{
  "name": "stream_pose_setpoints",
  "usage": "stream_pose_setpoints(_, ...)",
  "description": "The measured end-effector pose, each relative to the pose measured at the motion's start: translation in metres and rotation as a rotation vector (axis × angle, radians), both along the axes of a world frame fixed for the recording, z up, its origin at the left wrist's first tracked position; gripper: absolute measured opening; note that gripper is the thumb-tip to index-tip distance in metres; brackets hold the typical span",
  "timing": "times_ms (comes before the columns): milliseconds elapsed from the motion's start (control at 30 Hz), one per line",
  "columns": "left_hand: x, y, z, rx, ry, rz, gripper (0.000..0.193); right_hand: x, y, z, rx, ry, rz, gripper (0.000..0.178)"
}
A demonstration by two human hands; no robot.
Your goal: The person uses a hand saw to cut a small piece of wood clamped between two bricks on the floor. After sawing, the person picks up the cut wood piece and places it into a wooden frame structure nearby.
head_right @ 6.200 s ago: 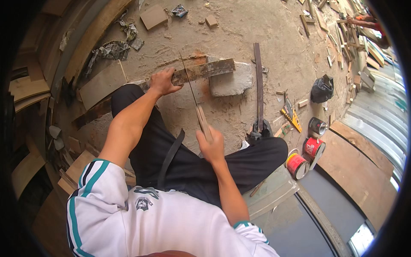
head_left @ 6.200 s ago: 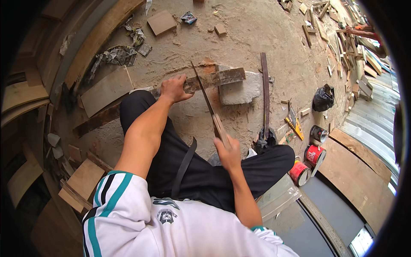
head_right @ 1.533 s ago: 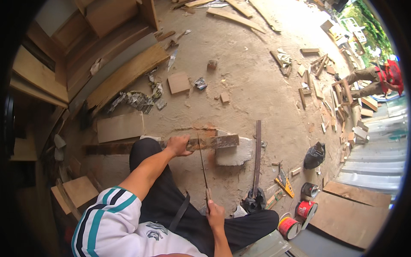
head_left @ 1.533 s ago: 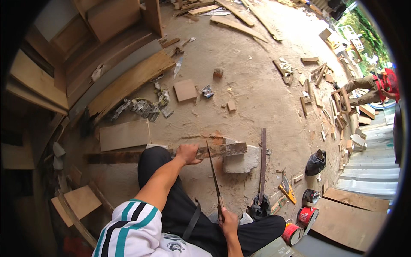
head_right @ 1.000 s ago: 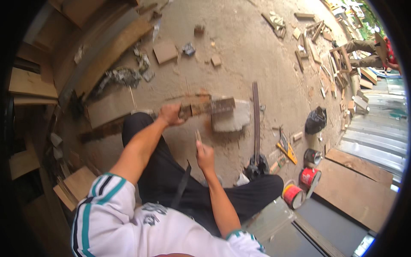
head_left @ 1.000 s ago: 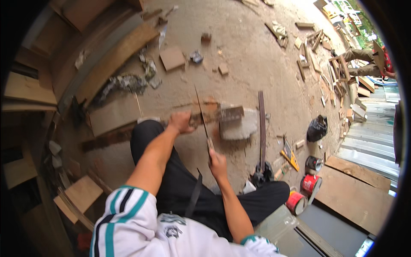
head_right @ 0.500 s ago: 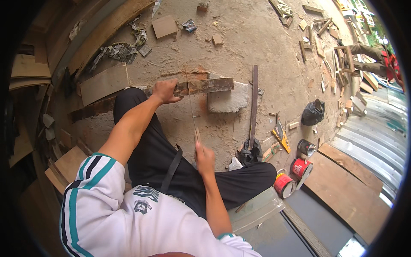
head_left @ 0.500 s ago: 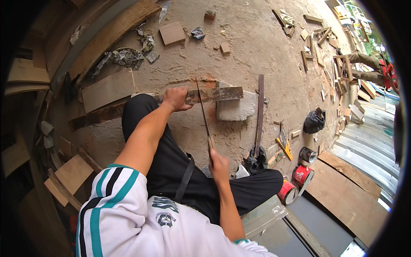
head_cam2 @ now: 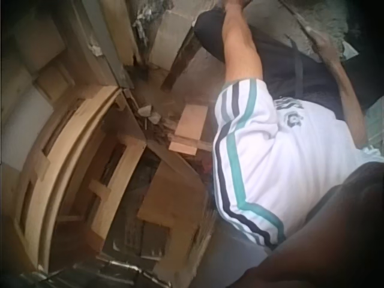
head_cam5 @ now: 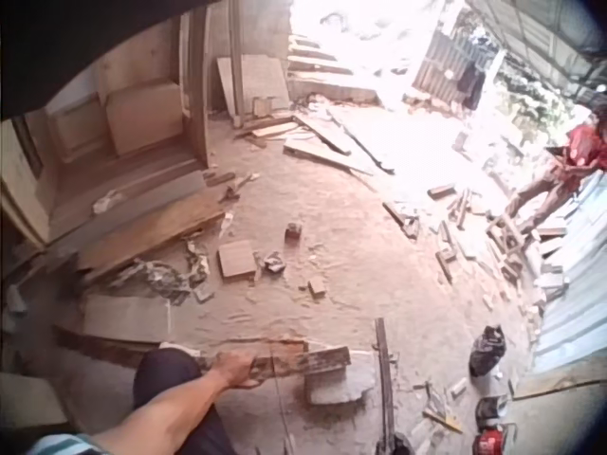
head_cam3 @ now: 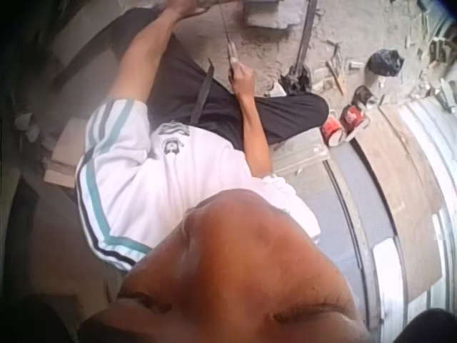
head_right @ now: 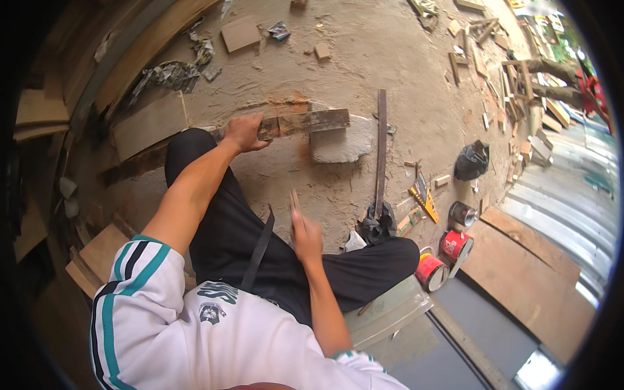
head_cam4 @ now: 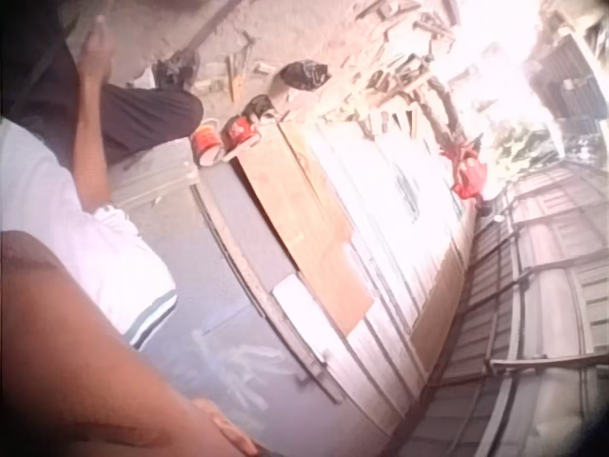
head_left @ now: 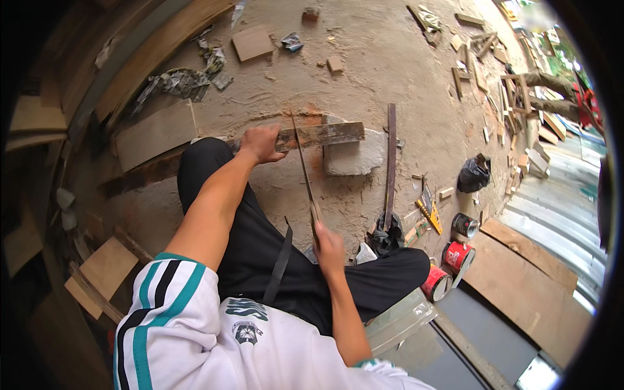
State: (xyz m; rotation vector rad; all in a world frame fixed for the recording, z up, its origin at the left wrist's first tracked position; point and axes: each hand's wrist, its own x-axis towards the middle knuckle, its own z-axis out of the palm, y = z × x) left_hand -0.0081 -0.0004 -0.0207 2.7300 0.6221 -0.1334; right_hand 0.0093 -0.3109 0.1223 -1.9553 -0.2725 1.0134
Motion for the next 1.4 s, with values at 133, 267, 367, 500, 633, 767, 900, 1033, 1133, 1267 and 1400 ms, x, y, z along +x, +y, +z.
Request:
stream_pose_setpoints(133,0.018,-0.003,0.031,-0.075,0.071,0.001,0.064,0.031,0.047,-0.033,0.061,-0.034,-0.024,0.053)
stream_pose_setpoints(267,0.005,0.002,0.025,-0.022,0.071,0.023,0.069,-0.005,-0.014,0.019,-0.051,0.038,-0.004,0.06)
stream_pose_setpoints(367,0.007,0.002,0.023,-0.006,0.07,0.005,0.07,0.009,0.017,0.009,0.004,-0.158,0.018,0.059)
stream_pose_setpoints(500,0.017,-0.012,0.022,-0.019,0.088,-0.032,0.071,0.042,0.07,-0.029,-0.056,-0.096,-0.073,0.06)
stream_pose_setpoints(633,0.006,0.0,0.031,-0.003,0.111,-0.007,0.069,-0.002,0.016,-0.014,0.027,-0.254,0.006,0.06)
stream_pose_setpoints(767,0.006,-0.006,0.022,-0.009,0.053,-0.03,0.066,0.019,0.048,-0.019,-0.034,-0.126,-0.029,0.059)
stream_pose_setpoints(900,0.015,-0.012,0.021,-0.028,0.04,-0.045,0.065,0.037,0.065,-0.03,-0.039,-0.161,-0.067,0.057)
stream_pose_setpoints(1033,0.002,0.003,0.03,-0.024,0.129,0.001,0.065,0.002,-0.003,0.003,0.086,-0.635,0.199,0.052)
stream_pose_setpoints(1133,0.0,-0.003,0.022,-0.036,0.078,0.003,0.066,0.015,0.033,-0.008,0.042,-0.347,0.079,0.052)
stream_pose_setpoints(1267,0.011,-0.008,0.015,-0.031,-0.053,-0.031,0.066,0.031,0.047,-0.035,0.044,-0.278,0.043,0.054)
stream_pose_setpoints(1400,-0.001,0.001,0.01,-0.039,0.004,0.003,0.066,-0.007,-0.021,0.035,-0.11,0.158,-0.054,0.055)
